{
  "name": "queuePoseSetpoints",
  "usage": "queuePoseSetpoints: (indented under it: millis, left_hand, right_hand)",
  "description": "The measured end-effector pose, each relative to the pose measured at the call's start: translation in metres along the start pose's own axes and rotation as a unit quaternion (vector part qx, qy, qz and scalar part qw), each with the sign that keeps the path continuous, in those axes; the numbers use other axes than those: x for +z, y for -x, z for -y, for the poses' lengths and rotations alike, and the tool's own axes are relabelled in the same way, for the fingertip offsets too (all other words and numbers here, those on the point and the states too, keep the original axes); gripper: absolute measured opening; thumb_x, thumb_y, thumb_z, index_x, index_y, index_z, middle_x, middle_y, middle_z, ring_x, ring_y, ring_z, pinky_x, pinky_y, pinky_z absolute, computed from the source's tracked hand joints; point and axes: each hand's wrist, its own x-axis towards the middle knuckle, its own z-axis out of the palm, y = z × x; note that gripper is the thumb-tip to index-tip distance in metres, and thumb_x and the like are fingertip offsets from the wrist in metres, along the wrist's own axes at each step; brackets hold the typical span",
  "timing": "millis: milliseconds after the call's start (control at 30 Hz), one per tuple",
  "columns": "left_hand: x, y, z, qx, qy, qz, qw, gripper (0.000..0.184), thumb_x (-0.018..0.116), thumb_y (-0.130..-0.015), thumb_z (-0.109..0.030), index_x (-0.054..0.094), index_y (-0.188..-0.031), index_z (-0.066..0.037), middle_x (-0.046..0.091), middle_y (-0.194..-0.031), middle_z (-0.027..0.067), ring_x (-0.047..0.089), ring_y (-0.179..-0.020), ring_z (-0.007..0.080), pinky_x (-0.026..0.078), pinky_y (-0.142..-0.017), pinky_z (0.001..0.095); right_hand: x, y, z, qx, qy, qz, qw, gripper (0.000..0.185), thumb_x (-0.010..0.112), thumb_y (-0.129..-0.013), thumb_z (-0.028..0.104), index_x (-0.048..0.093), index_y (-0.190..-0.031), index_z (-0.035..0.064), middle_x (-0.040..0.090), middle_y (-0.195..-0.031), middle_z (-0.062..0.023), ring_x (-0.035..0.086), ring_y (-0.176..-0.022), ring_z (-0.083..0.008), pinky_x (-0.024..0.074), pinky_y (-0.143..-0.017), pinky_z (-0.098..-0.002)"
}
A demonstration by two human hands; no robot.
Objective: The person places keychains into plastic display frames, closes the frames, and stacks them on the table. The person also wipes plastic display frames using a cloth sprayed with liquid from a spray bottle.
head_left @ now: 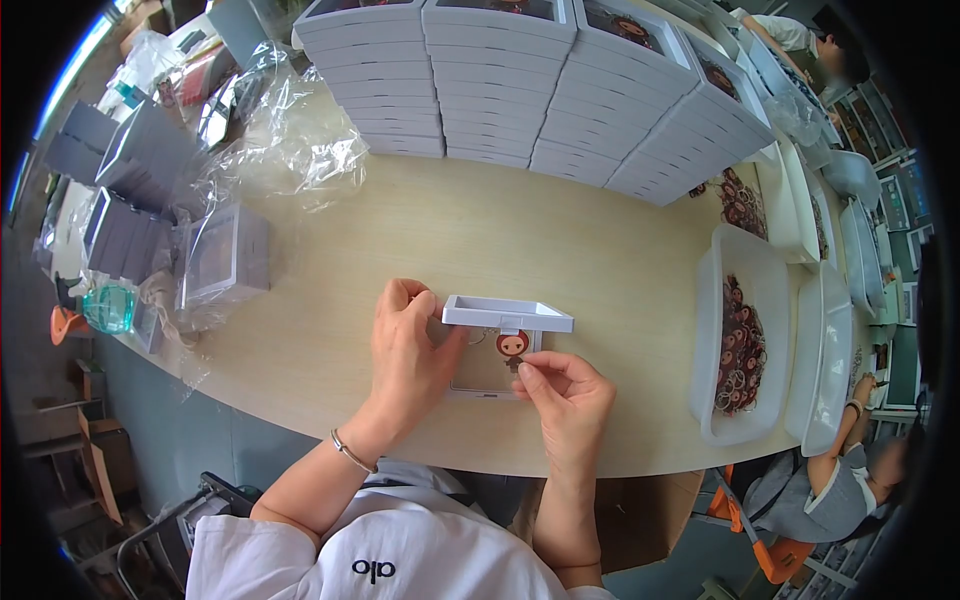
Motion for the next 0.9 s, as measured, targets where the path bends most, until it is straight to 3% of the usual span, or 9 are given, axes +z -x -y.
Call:
queuePoseSetpoints:
  millis: [367,567,633,733,833,900]
  left_hand:
    - [-0.005,-0.004,0.001,0.010,0.001,0.023,1.000,0.018,0.073,-0.072,-0.002,0.057,-0.080,-0.002,0.057,-0.086,0.0112,0.054,-0.084,0.0310,0.044,-0.071,0.0401]
    - [-0.006,-0.004,0.003,0.024,0.001,0.021,0.999,0.019,0.073,-0.074,-0.003,0.056,-0.082,-0.003,0.056,-0.085,0.0108,0.054,-0.082,0.0305,0.044,-0.071,0.0392]
    - [-0.007,-0.004,0.001,0.021,0.007,0.022,1.000,0.018,0.073,-0.075,-0.004,0.056,-0.081,-0.003,0.056,-0.085,0.0108,0.053,-0.082,0.0305,0.044,-0.071,0.0391]
    - [-0.014,-0.001,0.005,0.022,0.015,0.057,0.998,0.028,0.077,-0.073,-0.007,0.055,-0.089,-0.002,0.057,-0.091,0.0109,0.055,-0.086,0.0298,0.044,-0.074,0.0396]
    - [-0.028,0.006,0.006,-0.035,0.110,0.097,0.989,0.051,0.085,-0.067,-0.010,0.050,-0.103,-0.003,0.056,-0.106,0.0128,0.055,-0.096,0.0295,0.046,-0.082,0.0404]
    - [-0.036,0.008,0.008,-0.011,0.106,0.128,0.986,0.066,0.089,-0.062,-0.011,0.045,-0.110,-0.004,0.053,-0.116,0.0144,0.054,-0.103,0.0309,0.047,-0.087,0.0408]
  right_hand:
    - [0.025,0.005,0.001,0.021,0.095,-0.063,0.993,0.008,0.067,-0.088,0.002,0.069,-0.094,-0.0031,0.069,-0.077,-0.0076,0.067,-0.064,-0.0106,0.0534,-0.055,-0.0227]
    - [0.027,0.007,0.005,0.034,0.156,-0.058,0.985,0.008,0.069,-0.087,0.004,0.071,-0.092,-0.0024,0.068,-0.074,-0.0053,0.061,-0.057,-0.0079,0.0479,-0.050,-0.0221]
    - [0.022,0.004,-0.005,-0.055,0.208,-0.048,0.975,0.010,0.072,-0.085,0.004,0.071,-0.093,-0.0015,0.065,-0.075,-0.0044,0.057,-0.054,-0.0080,0.0448,-0.049,-0.0231]
    - [0.017,0.004,-0.004,-0.114,0.284,-0.056,0.950,0.018,0.077,-0.079,0.004,0.071,-0.096,0.0002,0.059,-0.080,-0.0039,0.052,-0.053,-0.0087,0.0411,-0.049,-0.0239]
    - [0.013,0.003,0.003,-0.128,0.329,-0.054,0.934,0.032,0.081,-0.072,0.005,0.070,-0.102,0.0016,0.054,-0.086,-0.0047,0.050,-0.058,-0.0115,0.0412,-0.052,-0.0260]
    - [0.012,0.001,0.003,-0.151,0.354,-0.040,0.922,0.040,0.083,-0.069,0.005,0.069,-0.107,0.0027,0.052,-0.090,-0.0055,0.050,-0.064,-0.0148,0.0429,-0.056,-0.0287]
